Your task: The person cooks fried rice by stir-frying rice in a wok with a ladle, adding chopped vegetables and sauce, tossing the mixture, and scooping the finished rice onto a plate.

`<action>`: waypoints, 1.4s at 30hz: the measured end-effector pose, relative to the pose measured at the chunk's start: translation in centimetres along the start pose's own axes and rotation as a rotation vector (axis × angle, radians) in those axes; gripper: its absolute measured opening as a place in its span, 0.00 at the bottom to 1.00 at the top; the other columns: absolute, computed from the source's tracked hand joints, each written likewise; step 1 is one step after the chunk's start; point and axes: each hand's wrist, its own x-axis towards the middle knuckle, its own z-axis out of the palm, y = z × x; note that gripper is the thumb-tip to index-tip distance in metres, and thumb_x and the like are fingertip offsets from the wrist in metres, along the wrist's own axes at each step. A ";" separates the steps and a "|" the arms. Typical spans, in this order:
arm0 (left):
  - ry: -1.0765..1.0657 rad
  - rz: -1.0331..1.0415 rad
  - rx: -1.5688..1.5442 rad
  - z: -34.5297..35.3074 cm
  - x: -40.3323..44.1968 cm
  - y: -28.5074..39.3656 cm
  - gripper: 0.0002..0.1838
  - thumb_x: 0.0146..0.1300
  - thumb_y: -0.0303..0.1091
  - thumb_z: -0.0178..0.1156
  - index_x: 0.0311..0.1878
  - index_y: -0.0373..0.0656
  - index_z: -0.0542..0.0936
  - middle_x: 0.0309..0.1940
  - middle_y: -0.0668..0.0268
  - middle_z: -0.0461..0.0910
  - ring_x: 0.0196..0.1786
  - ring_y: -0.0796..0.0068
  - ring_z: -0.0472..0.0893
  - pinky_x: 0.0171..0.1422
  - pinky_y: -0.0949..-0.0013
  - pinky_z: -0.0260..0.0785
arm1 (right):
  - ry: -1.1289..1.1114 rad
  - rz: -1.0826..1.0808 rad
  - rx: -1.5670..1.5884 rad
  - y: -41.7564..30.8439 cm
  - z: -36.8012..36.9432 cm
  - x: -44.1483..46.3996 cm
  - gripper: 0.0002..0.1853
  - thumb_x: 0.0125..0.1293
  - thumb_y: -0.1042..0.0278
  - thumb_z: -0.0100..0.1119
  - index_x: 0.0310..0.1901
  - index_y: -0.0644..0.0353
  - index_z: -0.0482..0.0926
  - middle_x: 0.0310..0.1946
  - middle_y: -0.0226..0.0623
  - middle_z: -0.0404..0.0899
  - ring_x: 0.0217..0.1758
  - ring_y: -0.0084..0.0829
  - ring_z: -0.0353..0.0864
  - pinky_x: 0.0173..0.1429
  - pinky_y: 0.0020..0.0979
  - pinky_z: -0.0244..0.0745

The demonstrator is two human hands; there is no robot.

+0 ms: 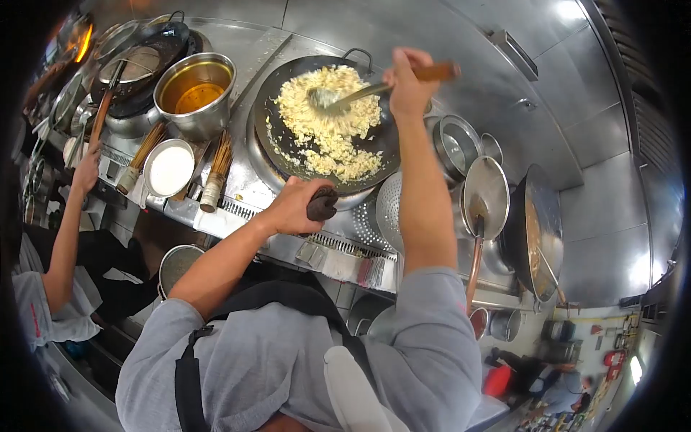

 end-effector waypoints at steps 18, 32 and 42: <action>-0.021 -0.025 0.022 0.2 0.1 0.1 0.38 0.40 0.37 0.71 0.60 0.48 0.71 0.46 0.62 0.83 0.52 0.60 0.80 0.64 0.61 0.56 | -0.224 0.190 -0.163 -13.1 5.2 -3.0 0.08 0.62 0.74 0.68 0.38 0.64 0.78 0.16 0.25 0.66 0.14 0.19 0.63 0.21 0.25 0.60; 0.028 0.038 0.012 0.1 0.1 -0.4 0.39 0.38 0.38 0.71 0.60 0.49 0.72 0.47 0.61 0.82 0.51 0.57 0.79 0.64 0.61 0.57 | -0.050 0.011 -0.257 -3.2 4.5 -2.6 0.07 0.62 0.70 0.69 0.31 0.61 0.80 0.20 0.25 0.76 0.17 0.18 0.71 0.23 0.23 0.67; 0.034 0.023 0.014 -0.4 0.3 -0.1 0.37 0.39 0.38 0.70 0.59 0.50 0.72 0.46 0.63 0.82 0.50 0.59 0.80 0.61 0.60 0.57 | 0.238 -0.259 0.013 -4.2 -5.3 5.3 0.03 0.63 0.79 0.59 0.33 0.61 0.76 0.16 0.29 0.68 0.14 0.22 0.68 0.19 0.26 0.67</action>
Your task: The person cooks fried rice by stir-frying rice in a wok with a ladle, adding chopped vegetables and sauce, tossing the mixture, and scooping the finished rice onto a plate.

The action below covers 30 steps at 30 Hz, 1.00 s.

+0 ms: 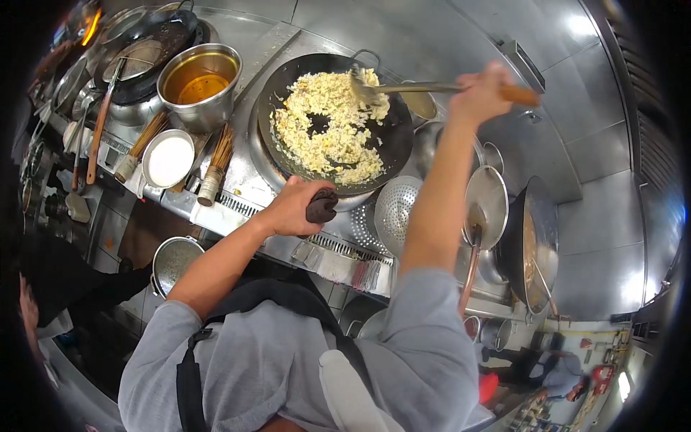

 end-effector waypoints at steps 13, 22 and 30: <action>-0.072 -0.038 -0.002 0.0 -0.5 0.5 0.39 0.39 0.38 0.71 0.60 0.50 0.71 0.47 0.62 0.82 0.51 0.59 0.79 0.64 0.61 0.56 | -0.370 0.232 0.065 -0.4 9.2 -11.3 0.07 0.62 0.77 0.66 0.40 0.65 0.77 0.19 0.30 0.72 0.16 0.22 0.68 0.24 0.27 0.66; -0.068 -0.041 -0.018 0.3 -0.3 0.2 0.38 0.39 0.37 0.72 0.59 0.50 0.71 0.46 0.63 0.82 0.51 0.60 0.80 0.64 0.61 0.56 | -0.438 0.371 -0.063 -12.1 7.2 -10.5 0.07 0.63 0.78 0.65 0.41 0.65 0.79 0.15 0.27 0.68 0.15 0.17 0.62 0.22 0.24 0.58; -0.051 -0.018 0.018 0.5 -0.2 0.4 0.40 0.39 0.38 0.72 0.61 0.49 0.70 0.47 0.62 0.83 0.52 0.61 0.79 0.64 0.61 0.56 | -0.194 0.254 -0.111 -6.2 13.1 -12.2 0.09 0.64 0.73 0.65 0.44 0.62 0.79 0.23 0.30 0.76 0.19 0.21 0.72 0.23 0.25 0.67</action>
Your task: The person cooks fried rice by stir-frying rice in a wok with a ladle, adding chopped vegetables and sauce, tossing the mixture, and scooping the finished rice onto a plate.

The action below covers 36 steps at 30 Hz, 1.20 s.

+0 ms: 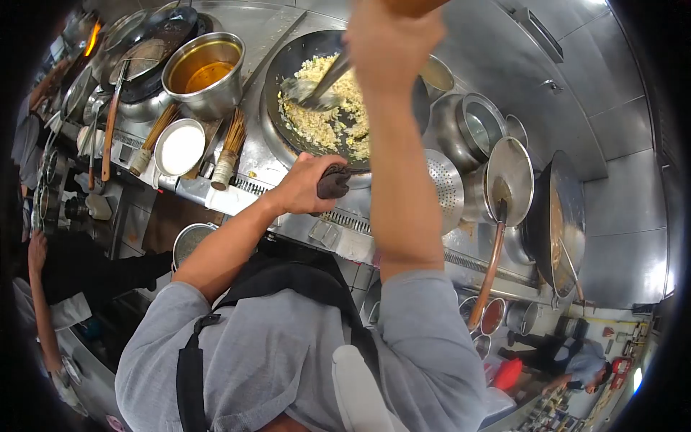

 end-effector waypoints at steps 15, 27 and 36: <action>0.025 0.029 0.030 -0.4 -0.2 -0.1 0.40 0.39 0.38 0.71 0.61 0.48 0.71 0.46 0.61 0.82 0.50 0.58 0.80 0.61 0.59 0.57 | 0.198 -0.095 0.085 4.8 -12.1 13.0 0.08 0.63 0.73 0.66 0.36 0.64 0.75 0.15 0.28 0.68 0.14 0.23 0.68 0.22 0.29 0.68; -0.004 -0.028 -0.024 -0.2 -0.1 0.0 0.40 0.38 0.36 0.72 0.61 0.47 0.71 0.48 0.61 0.82 0.53 0.60 0.79 0.64 0.61 0.56 | -0.213 0.180 0.012 -2.8 -5.8 2.3 0.07 0.61 0.76 0.68 0.36 0.65 0.78 0.18 0.29 0.73 0.13 0.17 0.65 0.19 0.22 0.61; 0.002 -0.009 0.000 0.2 -0.1 0.0 0.40 0.37 0.36 0.72 0.60 0.48 0.72 0.47 0.61 0.82 0.52 0.58 0.79 0.63 0.61 0.57 | -0.087 -0.049 -0.117 4.9 -3.3 -0.5 0.08 0.61 0.74 0.69 0.37 0.65 0.79 0.21 0.30 0.77 0.20 0.20 0.74 0.25 0.23 0.70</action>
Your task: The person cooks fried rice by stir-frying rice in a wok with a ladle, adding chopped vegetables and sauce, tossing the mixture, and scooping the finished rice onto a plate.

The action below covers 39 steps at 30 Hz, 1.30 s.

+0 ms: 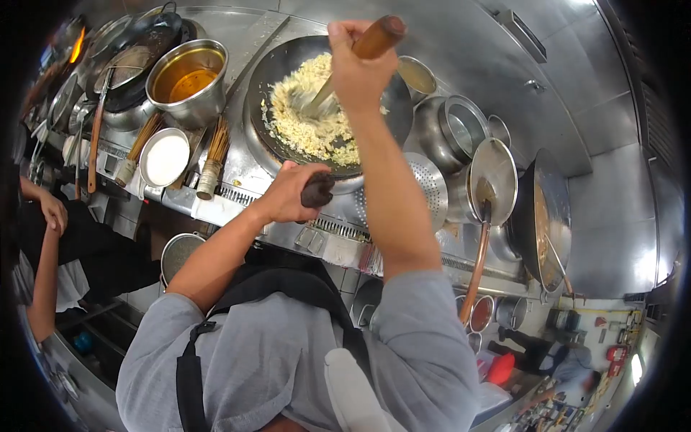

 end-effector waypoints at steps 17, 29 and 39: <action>0.029 0.018 -0.044 -0.8 0.0 0.1 0.39 0.39 0.38 0.71 0.60 0.47 0.72 0.46 0.61 0.83 0.51 0.58 0.80 0.62 0.60 0.57 | -0.104 0.100 0.207 4.8 -5.4 6.7 0.06 0.62 0.76 0.66 0.36 0.62 0.76 0.14 0.26 0.65 0.13 0.22 0.64 0.22 0.29 0.62; 0.007 0.022 0.015 -0.1 -0.2 0.0 0.39 0.38 0.37 0.71 0.60 0.47 0.71 0.47 0.61 0.82 0.51 0.58 0.80 0.64 0.60 0.57 | 0.082 0.084 0.159 -0.5 -0.3 5.6 0.09 0.61 0.76 0.68 0.38 0.67 0.76 0.15 0.29 0.69 0.12 0.21 0.64 0.19 0.26 0.62; 0.009 0.011 -0.018 -0.5 0.1 0.0 0.37 0.39 0.37 0.71 0.59 0.48 0.72 0.47 0.60 0.82 0.51 0.57 0.79 0.63 0.61 0.57 | -0.058 0.069 -0.210 -0.4 -1.5 5.4 0.08 0.60 0.76 0.68 0.37 0.66 0.78 0.21 0.31 0.75 0.16 0.22 0.71 0.22 0.26 0.68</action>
